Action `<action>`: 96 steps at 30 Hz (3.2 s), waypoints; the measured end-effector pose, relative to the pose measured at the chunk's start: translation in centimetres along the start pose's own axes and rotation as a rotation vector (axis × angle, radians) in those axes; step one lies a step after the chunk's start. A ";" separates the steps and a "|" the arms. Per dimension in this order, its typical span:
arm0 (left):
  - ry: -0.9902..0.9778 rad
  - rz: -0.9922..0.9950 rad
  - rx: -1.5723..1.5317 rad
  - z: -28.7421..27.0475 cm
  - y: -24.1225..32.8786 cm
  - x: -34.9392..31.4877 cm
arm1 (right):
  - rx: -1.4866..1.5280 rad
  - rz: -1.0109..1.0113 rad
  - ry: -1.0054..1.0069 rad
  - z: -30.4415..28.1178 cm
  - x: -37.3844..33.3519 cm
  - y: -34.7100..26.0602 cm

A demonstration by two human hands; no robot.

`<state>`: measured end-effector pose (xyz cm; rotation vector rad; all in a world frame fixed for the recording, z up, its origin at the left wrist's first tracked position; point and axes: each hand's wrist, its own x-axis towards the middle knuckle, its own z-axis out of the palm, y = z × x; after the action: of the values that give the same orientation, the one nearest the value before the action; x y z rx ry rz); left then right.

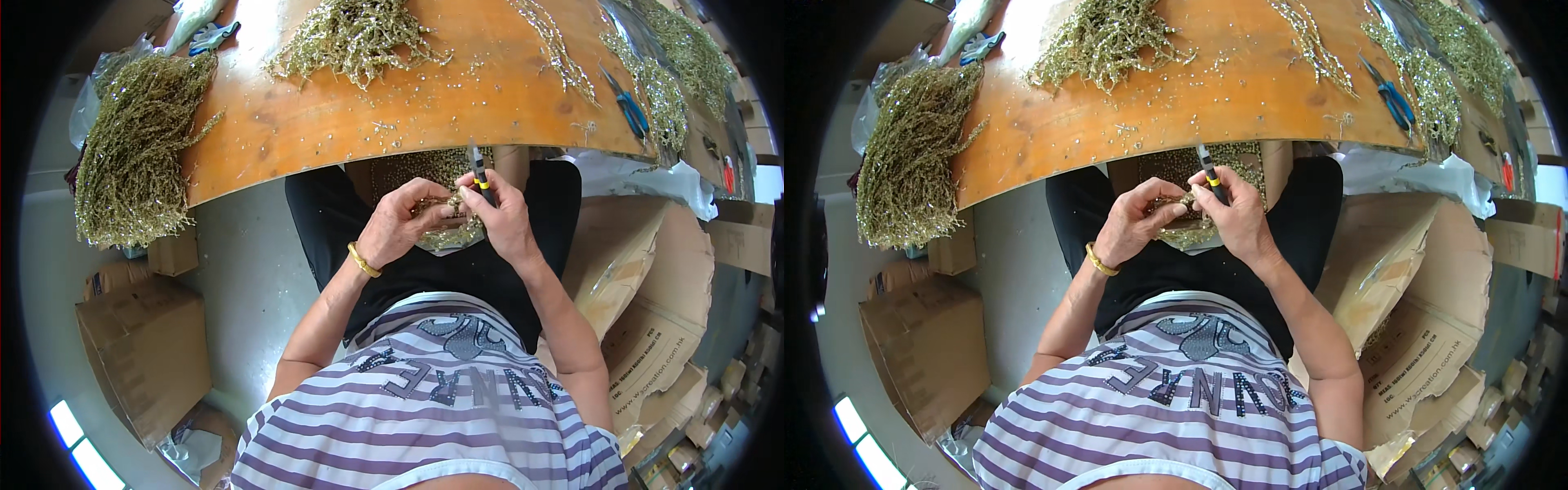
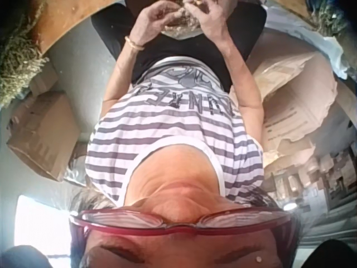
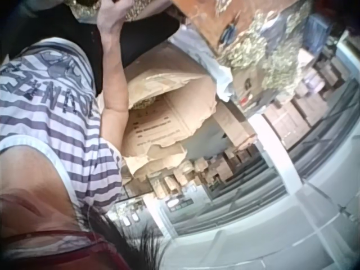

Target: The recorder is using pliers to trim and shape gold-colored plastic decorative branches at a workbench.

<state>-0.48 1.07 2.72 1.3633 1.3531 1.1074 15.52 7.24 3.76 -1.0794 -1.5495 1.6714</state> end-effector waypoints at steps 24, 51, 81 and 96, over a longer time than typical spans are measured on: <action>-0.003 -0.287 -0.656 0.4 0.6 -0.5 | 0.059 0.088 -0.095 -0.4 -0.6 0.7; 0.132 -0.247 -0.417 0.8 0.2 -0.8 | -0.039 -0.077 -0.078 1.0 -0.4 1.0; 0.165 -0.183 -0.688 0.6 -0.2 -0.1 | 0.425 0.202 -0.065 1.1 0.4 0.7; 0.294 -0.185 -0.841 0.8 -1.0 0.0 | 0.194 -0.140 -0.065 2.7 -0.2 1.5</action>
<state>0.07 1.09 1.62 0.4685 0.9827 1.5432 13.40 5.51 2.29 -0.8062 -1.4330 1.7338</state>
